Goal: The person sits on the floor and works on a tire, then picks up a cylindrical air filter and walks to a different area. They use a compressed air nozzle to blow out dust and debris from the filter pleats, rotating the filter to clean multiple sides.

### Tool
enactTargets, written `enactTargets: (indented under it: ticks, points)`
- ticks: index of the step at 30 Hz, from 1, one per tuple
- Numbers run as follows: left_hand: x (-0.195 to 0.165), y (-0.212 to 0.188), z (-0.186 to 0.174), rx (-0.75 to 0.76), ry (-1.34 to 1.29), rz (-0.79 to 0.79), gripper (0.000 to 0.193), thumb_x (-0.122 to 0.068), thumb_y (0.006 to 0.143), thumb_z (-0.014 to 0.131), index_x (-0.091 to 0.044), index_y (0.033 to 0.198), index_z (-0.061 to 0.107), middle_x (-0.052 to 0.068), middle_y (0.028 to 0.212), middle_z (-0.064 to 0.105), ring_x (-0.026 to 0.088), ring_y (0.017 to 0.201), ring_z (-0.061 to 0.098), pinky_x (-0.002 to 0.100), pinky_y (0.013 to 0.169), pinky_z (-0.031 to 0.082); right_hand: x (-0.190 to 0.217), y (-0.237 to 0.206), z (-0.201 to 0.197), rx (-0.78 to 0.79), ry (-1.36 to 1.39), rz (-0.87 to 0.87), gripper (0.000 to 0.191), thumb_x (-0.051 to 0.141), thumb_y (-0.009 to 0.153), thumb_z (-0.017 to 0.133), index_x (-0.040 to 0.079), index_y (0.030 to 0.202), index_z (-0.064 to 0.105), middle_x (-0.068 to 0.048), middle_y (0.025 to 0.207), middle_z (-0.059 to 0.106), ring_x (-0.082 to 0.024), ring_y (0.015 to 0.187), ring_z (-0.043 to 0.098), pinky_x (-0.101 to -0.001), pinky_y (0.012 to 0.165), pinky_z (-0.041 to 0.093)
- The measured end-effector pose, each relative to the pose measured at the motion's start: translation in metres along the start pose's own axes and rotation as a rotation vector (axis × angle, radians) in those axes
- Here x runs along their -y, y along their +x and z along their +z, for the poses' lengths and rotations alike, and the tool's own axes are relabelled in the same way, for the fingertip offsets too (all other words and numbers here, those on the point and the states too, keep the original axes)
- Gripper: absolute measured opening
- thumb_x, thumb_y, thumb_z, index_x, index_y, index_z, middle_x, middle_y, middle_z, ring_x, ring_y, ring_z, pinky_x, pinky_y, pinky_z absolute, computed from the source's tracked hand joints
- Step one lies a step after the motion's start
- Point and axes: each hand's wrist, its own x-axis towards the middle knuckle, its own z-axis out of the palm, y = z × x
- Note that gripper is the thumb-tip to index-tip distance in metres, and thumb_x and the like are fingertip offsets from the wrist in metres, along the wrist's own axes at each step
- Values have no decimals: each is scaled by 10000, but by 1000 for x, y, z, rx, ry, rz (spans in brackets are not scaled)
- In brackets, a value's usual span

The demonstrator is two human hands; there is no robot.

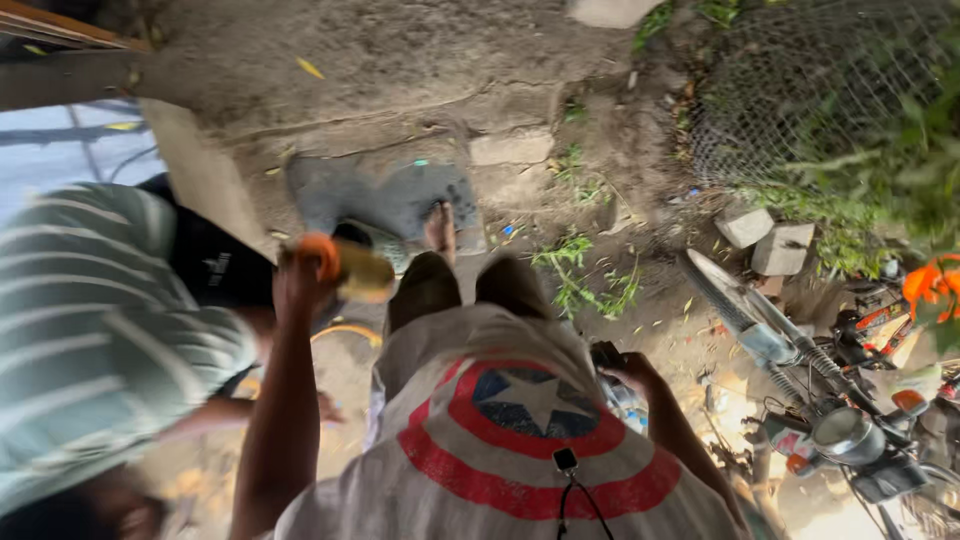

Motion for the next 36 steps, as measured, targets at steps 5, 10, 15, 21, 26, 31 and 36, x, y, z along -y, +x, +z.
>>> enactTargets:
  ticks: [5, 10, 15, 21, 26, 31, 36]
  points:
    - [0, 108, -142, -266, -111, 72, 653, -572, 652, 888, -131, 1116, 760, 187, 1348, 584, 397, 1025, 662, 502, 861, 551, 157, 5, -19, -37, -86, -61, 617, 490, 959, 771, -127, 975, 763, -257, 878, 735, -297, 779, 711, -387, 774, 557]
    - [1, 226, -230, -214, -66, 86, 668, -652, 713, 825, -125, 1117, 760, 149, 1265, 678, 369, 1109, 658, 476, 936, 549, 356, 69, -42, -230, -368, -281, 561, 512, 806, 772, 18, 1069, 740, -164, 918, 743, -306, 844, 721, -451, 754, 571]
    - [15, 270, -318, -49, -35, -65, 748, -732, 706, 782, -122, 1138, 780, 151, 1218, 734, 361, 1132, 668, 464, 975, 544, 580, 98, -70, -343, -526, -391, 640, 578, 782, 852, 13, 1056, 729, -201, 963, 747, -340, 888, 706, -454, 772, 568]
    - [56, 294, -440, 300, -204, -370, 833, -778, 614, 759, -183, 1196, 800, 130, 1178, 808, 326, 1118, 740, 447, 995, 578, 811, 76, -99, -218, -470, -536, 664, 555, 698, 837, -1, 1038, 706, -180, 858, 749, -310, 769, 738, -453, 695, 576]
    - [54, 384, -522, 224, -156, -442, 927, -844, 588, 762, -184, 1240, 771, 151, 1247, 732, 339, 1129, 703, 452, 966, 573, 1000, 103, -122, -232, -351, -497, 574, 535, 865, 756, -31, 894, 665, -200, 789, 700, -338, 709, 684, -474, 659, 543]
    - [60, 536, -622, 185, -302, -380, 841, -746, 617, 796, -118, 1174, 754, 168, 1233, 715, 333, 1083, 699, 457, 905, 580, 1169, 132, -96, -622, -421, -518, 567, 534, 878, 751, -26, 853, 671, -214, 769, 688, -384, 696, 655, -470, 653, 499]
    - [88, 690, -768, 189, -430, -251, 647, -559, 678, 807, -71, 1097, 742, 167, 1144, 748, 314, 978, 735, 460, 821, 610, 1292, 132, -78, -527, -441, -388, 552, 517, 823, 795, -24, 887, 707, -239, 786, 708, -355, 711, 694, -472, 661, 508]
